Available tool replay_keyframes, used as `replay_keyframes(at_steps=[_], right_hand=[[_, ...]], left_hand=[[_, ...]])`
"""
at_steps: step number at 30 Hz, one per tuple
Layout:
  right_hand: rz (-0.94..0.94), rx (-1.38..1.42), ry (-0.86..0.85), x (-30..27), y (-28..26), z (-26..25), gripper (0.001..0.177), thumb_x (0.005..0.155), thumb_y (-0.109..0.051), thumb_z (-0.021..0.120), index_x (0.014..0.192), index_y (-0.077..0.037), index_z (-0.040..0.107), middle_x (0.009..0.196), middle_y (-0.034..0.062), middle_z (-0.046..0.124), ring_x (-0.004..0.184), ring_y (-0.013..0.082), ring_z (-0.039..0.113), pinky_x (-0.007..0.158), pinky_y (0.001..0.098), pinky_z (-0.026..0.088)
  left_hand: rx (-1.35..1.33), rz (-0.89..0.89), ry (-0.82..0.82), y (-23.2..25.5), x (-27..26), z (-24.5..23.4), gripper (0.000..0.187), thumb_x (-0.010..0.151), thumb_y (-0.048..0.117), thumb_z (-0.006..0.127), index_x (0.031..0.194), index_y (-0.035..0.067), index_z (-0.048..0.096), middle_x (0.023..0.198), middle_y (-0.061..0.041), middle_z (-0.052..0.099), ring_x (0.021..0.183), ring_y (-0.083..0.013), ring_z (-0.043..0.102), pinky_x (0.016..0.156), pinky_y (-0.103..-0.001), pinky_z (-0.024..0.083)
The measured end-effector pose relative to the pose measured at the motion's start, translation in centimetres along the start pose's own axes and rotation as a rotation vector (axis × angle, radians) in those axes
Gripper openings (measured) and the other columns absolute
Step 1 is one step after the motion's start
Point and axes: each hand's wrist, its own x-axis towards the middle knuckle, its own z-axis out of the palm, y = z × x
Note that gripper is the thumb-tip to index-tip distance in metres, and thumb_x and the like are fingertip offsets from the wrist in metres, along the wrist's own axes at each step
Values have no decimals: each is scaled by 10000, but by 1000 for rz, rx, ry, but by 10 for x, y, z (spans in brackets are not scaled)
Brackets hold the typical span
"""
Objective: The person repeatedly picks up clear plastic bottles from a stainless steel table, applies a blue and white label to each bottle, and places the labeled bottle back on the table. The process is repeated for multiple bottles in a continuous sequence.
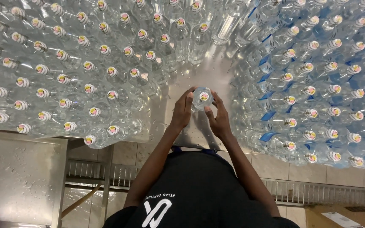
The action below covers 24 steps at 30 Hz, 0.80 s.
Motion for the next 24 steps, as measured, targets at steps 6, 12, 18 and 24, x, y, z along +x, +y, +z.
replay_keyframes(at_steps=[6, 12, 18, 24], right_hand=[[51, -12, -25, 0, -9, 7, 807, 1122, -473, 619, 1702, -27, 278, 1712, 315, 354, 1504, 542, 458, 1255, 640, 411], [73, -52, -33, -4, 7, 10, 849, 1101, -475, 662, 1739, -87, 258, 1708, 277, 388, 1423, 520, 556, 1219, 655, 439], [76, -57, -12, -6, 21, 13, 850, 1091, -500, 673, 1715, -48, 313, 1684, 309, 423, 1374, 550, 594, 1172, 682, 467], [49, -28, 14, -6, 25, 18, 930, 1023, -408, 804, 1723, -56, 302, 1694, 270, 436, 1394, 541, 573, 1192, 644, 468]], left_hand=[[33, -4, -11, -10, 6, -2, 551, 1223, 420, 371, 1512, 40, 645, 1476, -271, 668, 1444, -437, 575, 1250, -581, 417], [-23, 16, -21, -26, 2, -3, 521, 1231, 383, 356, 1547, 74, 633, 1499, -231, 670, 1445, -409, 585, 1245, -567, 424], [-47, 139, -14, -17, 1, -9, 485, 1217, 289, 376, 1598, 57, 566, 1603, -268, 571, 1519, -456, 483, 1280, -601, 364], [-87, 142, -29, -41, -8, -10, 443, 1217, 295, 454, 1574, 77, 600, 1594, -201, 609, 1497, -385, 535, 1244, -534, 430]])
